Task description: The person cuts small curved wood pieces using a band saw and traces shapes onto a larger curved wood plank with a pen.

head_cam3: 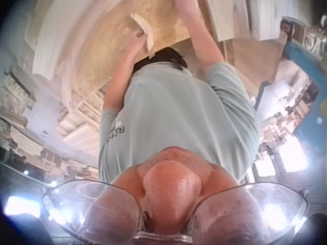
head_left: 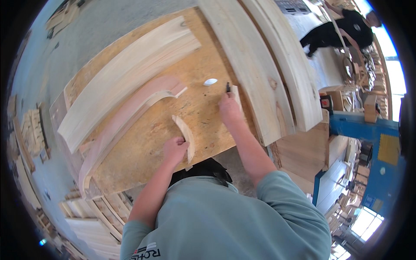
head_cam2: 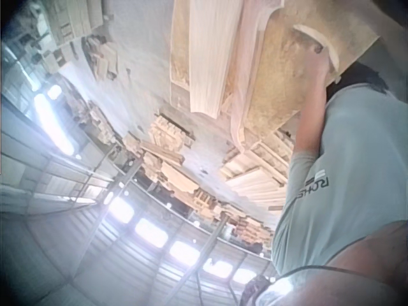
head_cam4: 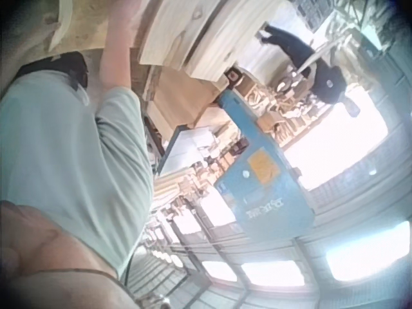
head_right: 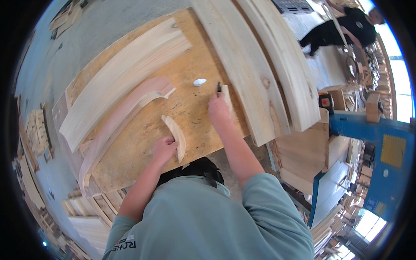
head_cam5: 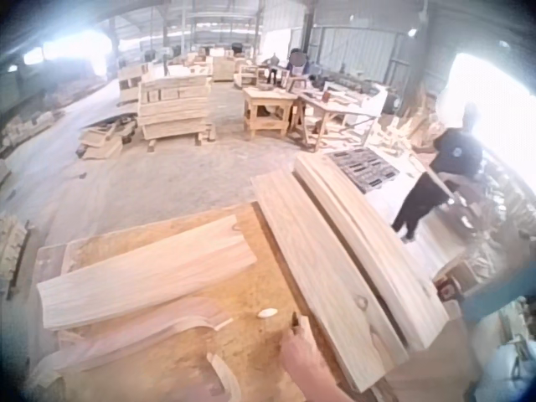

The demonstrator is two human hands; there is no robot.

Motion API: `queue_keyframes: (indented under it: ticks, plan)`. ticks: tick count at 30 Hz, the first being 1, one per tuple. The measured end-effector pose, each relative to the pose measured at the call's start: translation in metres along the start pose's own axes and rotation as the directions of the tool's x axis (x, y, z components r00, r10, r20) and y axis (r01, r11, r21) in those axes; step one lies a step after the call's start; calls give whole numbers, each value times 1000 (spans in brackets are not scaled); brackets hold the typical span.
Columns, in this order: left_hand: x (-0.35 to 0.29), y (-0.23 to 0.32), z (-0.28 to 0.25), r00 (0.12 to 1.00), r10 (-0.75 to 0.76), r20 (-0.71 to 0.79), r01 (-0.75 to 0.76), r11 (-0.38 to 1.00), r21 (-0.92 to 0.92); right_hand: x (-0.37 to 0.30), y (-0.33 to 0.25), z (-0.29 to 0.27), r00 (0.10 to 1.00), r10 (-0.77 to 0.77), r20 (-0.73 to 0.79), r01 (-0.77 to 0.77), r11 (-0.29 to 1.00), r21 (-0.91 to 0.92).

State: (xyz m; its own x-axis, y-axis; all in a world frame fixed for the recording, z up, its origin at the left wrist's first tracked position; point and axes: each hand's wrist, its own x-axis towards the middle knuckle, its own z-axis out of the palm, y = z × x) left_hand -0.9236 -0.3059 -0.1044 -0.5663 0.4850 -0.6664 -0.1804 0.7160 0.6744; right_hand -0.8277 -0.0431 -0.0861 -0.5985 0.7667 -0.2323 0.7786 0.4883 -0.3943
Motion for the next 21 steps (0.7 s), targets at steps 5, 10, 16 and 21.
queue_keyframes:
  ticks: [5,10,16,21]
  plan:
    - [-3,13,-3,996,-68,59,73,994,-82,-2,-9,10,990,-22,142,10,997,80]
    - [-4,23,-2,988,-95,122,116,977,-181,6,19,60,999,8,35,-4,991,-131]
    - [-5,27,-6,980,-150,130,171,970,-173,-46,-24,13,966,1,257,6,1000,-25]
    - [-8,38,-7,981,-123,152,142,982,-125,-80,-11,31,983,-16,185,1,997,80]
